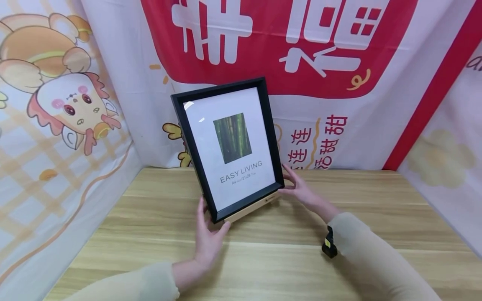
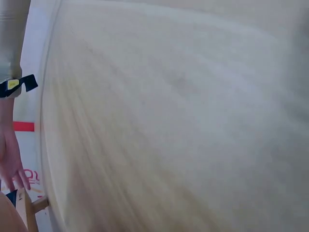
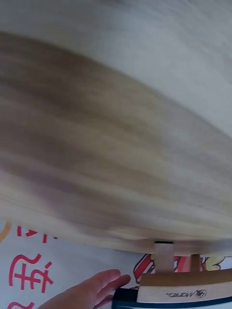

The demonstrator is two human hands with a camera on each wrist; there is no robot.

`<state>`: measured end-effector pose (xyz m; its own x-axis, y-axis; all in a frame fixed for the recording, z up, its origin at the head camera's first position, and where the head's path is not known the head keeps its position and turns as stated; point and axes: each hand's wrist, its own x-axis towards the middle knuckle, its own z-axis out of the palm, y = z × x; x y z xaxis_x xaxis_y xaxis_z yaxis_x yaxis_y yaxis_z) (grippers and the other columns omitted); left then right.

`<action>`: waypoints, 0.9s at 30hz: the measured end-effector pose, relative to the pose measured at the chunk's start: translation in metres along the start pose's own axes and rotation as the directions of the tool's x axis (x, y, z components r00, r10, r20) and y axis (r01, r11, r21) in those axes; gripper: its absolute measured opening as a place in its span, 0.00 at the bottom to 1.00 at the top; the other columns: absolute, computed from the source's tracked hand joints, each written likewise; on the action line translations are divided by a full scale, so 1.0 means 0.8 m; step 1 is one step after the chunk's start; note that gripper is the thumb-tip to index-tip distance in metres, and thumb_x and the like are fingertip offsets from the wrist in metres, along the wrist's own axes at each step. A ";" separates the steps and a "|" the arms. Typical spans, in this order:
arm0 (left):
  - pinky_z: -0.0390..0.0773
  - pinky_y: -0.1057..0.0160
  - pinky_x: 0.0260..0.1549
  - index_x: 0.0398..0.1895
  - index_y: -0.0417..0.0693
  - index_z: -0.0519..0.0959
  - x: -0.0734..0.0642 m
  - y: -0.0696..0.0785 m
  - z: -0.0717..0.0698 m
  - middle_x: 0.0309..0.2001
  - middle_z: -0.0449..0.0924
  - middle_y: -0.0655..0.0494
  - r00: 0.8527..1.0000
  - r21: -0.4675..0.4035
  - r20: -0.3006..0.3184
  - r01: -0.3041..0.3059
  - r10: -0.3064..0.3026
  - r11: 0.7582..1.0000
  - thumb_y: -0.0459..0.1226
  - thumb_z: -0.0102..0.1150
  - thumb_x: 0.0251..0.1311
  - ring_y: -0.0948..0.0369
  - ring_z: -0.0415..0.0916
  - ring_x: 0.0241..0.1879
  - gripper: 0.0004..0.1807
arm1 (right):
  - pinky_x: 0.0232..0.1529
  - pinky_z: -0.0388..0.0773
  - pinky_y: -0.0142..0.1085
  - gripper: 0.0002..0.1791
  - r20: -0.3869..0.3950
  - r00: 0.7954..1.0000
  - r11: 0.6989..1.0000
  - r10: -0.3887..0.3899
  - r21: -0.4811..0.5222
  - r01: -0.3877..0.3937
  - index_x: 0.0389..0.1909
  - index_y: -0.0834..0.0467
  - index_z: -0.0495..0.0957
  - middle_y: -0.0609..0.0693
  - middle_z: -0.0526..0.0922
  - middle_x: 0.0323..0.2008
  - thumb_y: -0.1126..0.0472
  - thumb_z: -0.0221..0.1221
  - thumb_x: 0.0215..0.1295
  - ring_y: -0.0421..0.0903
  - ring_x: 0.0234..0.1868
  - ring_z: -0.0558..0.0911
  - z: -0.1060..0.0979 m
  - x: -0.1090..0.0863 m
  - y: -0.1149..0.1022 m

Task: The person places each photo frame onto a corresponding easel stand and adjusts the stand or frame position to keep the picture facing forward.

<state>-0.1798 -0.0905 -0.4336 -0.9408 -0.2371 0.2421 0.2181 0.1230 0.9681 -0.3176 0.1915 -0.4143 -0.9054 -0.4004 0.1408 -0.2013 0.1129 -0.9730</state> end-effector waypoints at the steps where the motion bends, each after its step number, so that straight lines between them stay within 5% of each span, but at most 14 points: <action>1: 0.78 0.49 0.51 0.78 0.62 0.41 -0.001 -0.002 0.002 0.74 0.46 0.41 1.000 0.002 -0.008 -0.008 0.008 1.000 0.20 0.64 0.51 0.37 0.53 0.68 0.59 | 0.61 0.71 0.47 0.53 0.009 1.000 1.000 -0.013 0.008 0.013 0.78 0.49 0.40 0.65 0.48 0.74 0.77 0.59 0.61 0.66 0.68 0.61 0.002 0.002 0.002; 7: 0.56 0.45 0.67 0.78 0.66 0.38 0.001 -0.007 0.007 0.74 0.46 0.44 1.000 0.035 -0.013 0.001 0.000 0.999 0.22 0.63 0.54 0.43 0.49 0.71 0.59 | 0.59 0.73 0.44 0.54 0.009 0.999 0.998 -0.047 0.032 0.046 0.78 0.54 0.39 0.60 0.40 0.76 0.83 0.56 0.56 0.64 0.71 0.52 0.012 0.007 0.008; 13: 0.54 0.47 0.68 0.78 0.67 0.37 0.004 -0.011 0.008 0.75 0.47 0.45 1.000 0.037 -0.007 0.001 -0.001 0.999 0.21 0.61 0.54 0.46 0.51 0.70 0.59 | 0.58 0.74 0.44 0.55 -0.020 0.999 0.999 -0.032 0.015 0.032 0.78 0.53 0.39 0.59 0.36 0.76 0.85 0.54 0.55 0.68 0.69 0.56 0.016 0.005 0.013; 21: 0.52 0.54 0.69 0.76 0.76 0.34 0.012 -0.013 0.007 0.77 0.39 0.55 0.999 0.100 0.014 0.043 -0.045 0.994 0.21 0.57 0.59 0.51 0.48 0.72 0.59 | 0.52 0.78 0.38 0.55 -0.057 0.996 0.997 -0.073 -0.013 0.072 0.78 0.53 0.38 0.69 0.44 0.73 0.86 0.53 0.55 0.73 0.60 0.67 0.019 -0.012 0.015; 27: 0.52 0.54 0.69 0.77 0.72 0.36 0.018 -0.018 0.010 0.77 0.42 0.54 0.999 0.120 0.039 0.000 -0.004 0.993 0.19 0.55 0.58 0.51 0.49 0.72 0.57 | 0.49 0.79 0.34 0.54 -0.097 0.993 0.997 -0.074 -0.017 0.072 0.77 0.56 0.35 0.74 0.47 0.70 0.85 0.53 0.57 0.75 0.56 0.69 0.020 -0.033 0.015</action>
<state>-0.1987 -0.0884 -0.4445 -0.9511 -0.2003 0.2353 0.1858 0.2380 0.9533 -0.2899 0.1888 -0.4324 -0.9202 -0.3175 0.2291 -0.2726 0.0994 -0.9570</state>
